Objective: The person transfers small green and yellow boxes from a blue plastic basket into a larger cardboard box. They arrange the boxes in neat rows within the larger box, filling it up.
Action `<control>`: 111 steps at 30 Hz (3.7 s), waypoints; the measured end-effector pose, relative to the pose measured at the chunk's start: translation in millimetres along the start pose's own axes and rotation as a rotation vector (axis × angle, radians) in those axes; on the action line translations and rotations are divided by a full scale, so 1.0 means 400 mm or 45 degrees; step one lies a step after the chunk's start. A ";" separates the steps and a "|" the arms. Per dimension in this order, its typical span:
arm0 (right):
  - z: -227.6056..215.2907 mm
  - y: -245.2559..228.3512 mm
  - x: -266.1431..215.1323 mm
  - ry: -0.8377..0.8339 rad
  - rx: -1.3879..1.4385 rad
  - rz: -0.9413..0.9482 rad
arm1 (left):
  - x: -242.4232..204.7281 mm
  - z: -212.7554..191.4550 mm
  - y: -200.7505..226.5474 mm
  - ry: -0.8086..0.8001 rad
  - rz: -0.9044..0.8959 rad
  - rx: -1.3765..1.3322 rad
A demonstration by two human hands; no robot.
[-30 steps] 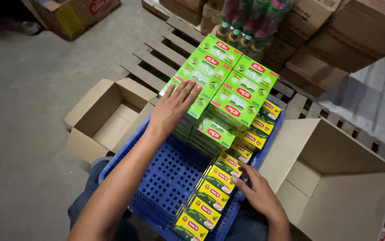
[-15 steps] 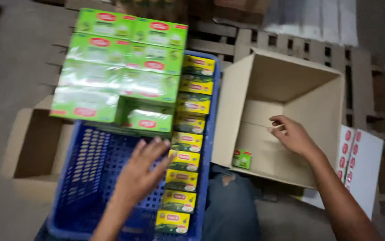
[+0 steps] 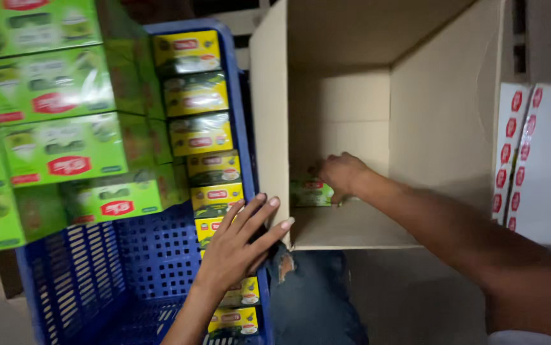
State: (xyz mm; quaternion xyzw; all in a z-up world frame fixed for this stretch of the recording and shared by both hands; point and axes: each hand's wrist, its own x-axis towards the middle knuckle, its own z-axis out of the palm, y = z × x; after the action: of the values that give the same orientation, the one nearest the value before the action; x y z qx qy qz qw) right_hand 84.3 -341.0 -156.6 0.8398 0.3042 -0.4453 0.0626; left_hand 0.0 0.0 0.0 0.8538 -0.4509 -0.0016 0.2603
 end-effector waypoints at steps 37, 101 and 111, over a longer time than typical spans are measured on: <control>-0.122 0.140 -0.123 0.094 0.096 0.756 | 0.014 0.005 0.022 -0.003 -0.150 -0.279; -0.308 -0.589 -0.405 1.484 1.275 -0.050 | -0.136 -0.370 -0.114 0.253 -0.586 0.643; -0.334 -0.591 -0.411 1.334 1.324 0.045 | -0.136 -0.375 -0.155 0.265 -0.507 0.677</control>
State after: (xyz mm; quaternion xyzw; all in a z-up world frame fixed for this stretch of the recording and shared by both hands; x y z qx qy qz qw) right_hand -23.8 -174.9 91.5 0.8683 0.0301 -0.0716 -0.4898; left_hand 50.9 136.6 89.3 0.9585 -0.2313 0.1522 0.0678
